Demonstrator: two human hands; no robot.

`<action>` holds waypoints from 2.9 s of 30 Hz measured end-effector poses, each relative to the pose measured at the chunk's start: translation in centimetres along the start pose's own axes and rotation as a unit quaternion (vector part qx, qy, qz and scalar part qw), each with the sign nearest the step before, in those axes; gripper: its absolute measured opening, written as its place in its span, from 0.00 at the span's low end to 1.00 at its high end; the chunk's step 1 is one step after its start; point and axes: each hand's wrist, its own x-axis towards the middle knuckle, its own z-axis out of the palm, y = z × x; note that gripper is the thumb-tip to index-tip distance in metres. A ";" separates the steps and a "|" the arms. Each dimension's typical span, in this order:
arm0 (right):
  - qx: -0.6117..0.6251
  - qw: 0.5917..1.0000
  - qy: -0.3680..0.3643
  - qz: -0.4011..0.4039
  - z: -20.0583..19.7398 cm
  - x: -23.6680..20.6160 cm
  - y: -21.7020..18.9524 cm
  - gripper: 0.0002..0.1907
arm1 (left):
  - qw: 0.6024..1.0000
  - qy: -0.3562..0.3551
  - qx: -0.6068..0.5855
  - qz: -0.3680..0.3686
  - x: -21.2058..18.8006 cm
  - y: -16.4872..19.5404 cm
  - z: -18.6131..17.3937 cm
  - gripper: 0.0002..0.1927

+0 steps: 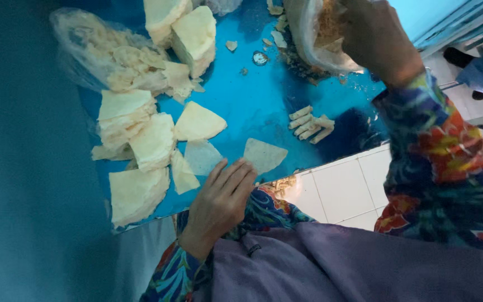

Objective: The person picks up thin flat wafer sheets one at a time from a stack on a blue work table and rolls each sheet tightly between their fingers into a small cylinder, placing the finished rolled pieces in a pile on the table. The pile of completed rolls grows as the person repeats the rolling cycle.

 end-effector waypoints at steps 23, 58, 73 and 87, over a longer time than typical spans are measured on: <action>-0.020 0.996 -0.039 -0.084 2.4 2.9 2.8 0.05 | 0.984 0.099 -0.044 -0.141 1.5 0.2 -1.2 0.11; 0.059 0.983 -0.080 -0.155 2.6 -10.5 -17.5 0.32 | 0.967 0.063 -0.124 -0.213 2.3 2.8 -0.2 0.05; 0.222 0.959 -0.117 -0.132 3.8 -8.2 -18.8 0.45 | 0.970 0.082 -0.166 -0.157 1.8 2.5 -1.1 0.18; 0.229 0.965 -0.102 -0.076 5.2 -10.3 -17.3 0.30 | 0.972 0.063 -0.156 -0.161 1.8 1.6 -0.1 0.14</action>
